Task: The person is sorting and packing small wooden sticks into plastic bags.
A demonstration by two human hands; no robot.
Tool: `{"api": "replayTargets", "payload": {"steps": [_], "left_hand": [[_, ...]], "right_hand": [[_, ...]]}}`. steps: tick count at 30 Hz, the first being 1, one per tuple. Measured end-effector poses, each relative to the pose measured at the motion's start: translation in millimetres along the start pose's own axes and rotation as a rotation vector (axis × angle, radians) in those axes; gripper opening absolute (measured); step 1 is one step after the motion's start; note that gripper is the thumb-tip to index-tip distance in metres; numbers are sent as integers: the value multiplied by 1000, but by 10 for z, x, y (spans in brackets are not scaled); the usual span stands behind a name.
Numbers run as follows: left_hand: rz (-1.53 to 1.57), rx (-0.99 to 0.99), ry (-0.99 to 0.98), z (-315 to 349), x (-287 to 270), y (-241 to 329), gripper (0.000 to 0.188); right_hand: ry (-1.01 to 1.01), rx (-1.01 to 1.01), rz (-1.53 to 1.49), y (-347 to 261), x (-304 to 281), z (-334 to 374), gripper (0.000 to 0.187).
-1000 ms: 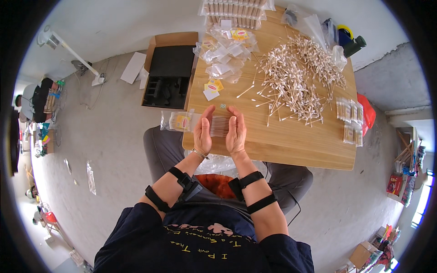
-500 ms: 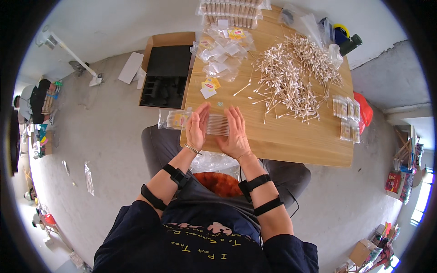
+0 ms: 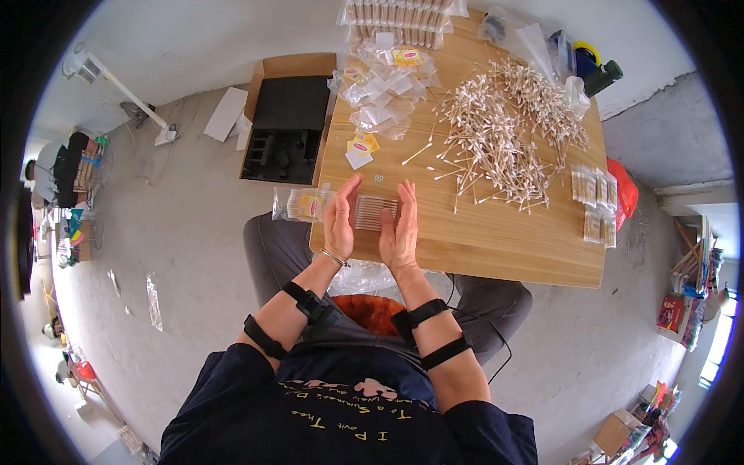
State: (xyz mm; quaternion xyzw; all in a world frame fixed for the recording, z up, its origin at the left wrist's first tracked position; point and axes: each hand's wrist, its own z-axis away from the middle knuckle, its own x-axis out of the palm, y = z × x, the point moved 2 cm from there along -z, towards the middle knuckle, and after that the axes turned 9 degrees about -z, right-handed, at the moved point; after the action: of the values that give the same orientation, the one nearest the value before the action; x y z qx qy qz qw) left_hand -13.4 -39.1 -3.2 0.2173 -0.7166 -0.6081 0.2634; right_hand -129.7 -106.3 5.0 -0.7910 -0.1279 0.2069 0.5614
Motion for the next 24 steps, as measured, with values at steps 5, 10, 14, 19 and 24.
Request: {"api": "replayTargets", "payload": {"steps": [5, 10, 14, 19, 24], "left_hand": [[-39, -13, -12, 0, 16, -25, 66], [-107, -8, -49, -18, 3, -23, 66], [-111, -30, -51, -19, -5, -36, 65], [-33, -50, -16, -9, -8, -79, 65], [-37, -32, -42, -10, -7, -123, 64]], "right_hand": [[19, 69, -126, -53, 112, -2, 39], [-32, 73, -110, -89, 141, -4, 40], [-73, 59, -127, -28, 68, -14, 44], [-189, -6, 273, -3, -167, 43, 63], [-502, -80, 710, -69, -144, 143, 83]]}}
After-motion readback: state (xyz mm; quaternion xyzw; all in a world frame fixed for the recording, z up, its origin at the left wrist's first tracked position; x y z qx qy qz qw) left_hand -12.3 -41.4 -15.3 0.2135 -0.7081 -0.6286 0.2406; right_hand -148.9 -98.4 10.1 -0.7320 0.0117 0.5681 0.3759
